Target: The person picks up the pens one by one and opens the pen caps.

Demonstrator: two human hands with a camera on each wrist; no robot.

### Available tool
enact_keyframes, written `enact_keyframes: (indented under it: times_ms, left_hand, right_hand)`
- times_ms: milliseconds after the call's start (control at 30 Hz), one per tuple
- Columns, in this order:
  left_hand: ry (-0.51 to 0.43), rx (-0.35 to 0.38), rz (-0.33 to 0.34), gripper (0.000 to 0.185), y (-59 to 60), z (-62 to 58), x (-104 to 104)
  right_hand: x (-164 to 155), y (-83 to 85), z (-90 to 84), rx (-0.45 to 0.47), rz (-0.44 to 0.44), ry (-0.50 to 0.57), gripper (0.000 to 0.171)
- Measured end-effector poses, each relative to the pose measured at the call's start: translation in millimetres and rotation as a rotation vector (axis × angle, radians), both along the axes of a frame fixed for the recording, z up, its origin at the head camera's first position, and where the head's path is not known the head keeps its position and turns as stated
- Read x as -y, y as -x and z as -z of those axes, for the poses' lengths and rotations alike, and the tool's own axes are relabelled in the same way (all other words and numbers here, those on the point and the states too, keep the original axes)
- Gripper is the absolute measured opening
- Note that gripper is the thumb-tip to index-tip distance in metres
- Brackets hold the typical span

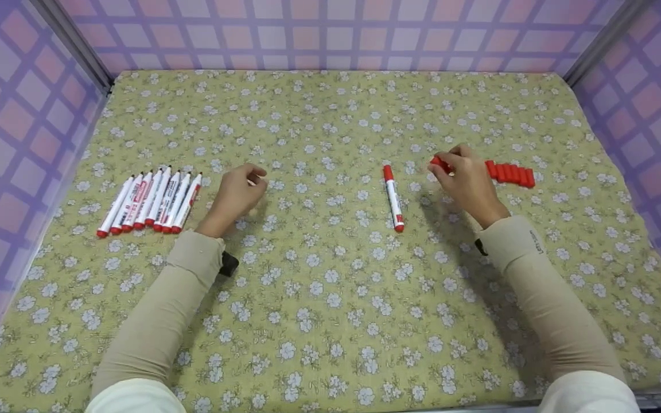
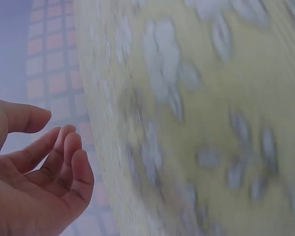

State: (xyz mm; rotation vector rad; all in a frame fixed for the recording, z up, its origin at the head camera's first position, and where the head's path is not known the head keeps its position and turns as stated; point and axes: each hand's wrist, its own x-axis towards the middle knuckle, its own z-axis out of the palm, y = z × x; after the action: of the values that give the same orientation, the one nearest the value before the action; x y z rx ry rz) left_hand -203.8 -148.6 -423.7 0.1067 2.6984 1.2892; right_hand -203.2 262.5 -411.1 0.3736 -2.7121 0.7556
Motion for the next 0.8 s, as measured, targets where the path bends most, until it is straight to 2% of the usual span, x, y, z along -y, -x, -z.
enact_keyframes:
  times_ms: [100, 233, 367, 500, 633, 800]
  left_hand:
    - [-0.041, 0.042, 0.020, 0.035, -1.3, 2.8, -13]
    - [-0.097, 0.095, 0.046, 0.036, -3.1, 5.4, -32]
    - [-0.124, 0.114, 0.100, 0.036, -3.1, 6.7, -50]
    - [-0.162, 0.147, 0.139, 0.035, -2.7, 9.1, -65]
    - [-0.256, 0.218, 0.148, 0.034, -2.4, 10.1, -80]
    - [-0.334, 0.296, 0.163, 0.035, -0.7, 8.1, -101]
  right_hand:
    - [-8, 4.2, -0.2, 0.067, 0.044, 0.044, 0.034]
    - [-21, 8.0, 0.0, 0.110, 0.076, 0.104, 0.039]
    - [-33, 10.2, -0.7, 0.151, 0.111, 0.163, 0.042]
    - [-46, 11.1, -4.7, 0.261, 0.176, 0.246, 0.045]
    - [-60, 10.5, -8.9, 0.392, 0.219, 0.314, 0.054]
    - [-76, 11.5, -8.1, 0.475, 0.242, 0.413, 0.060]
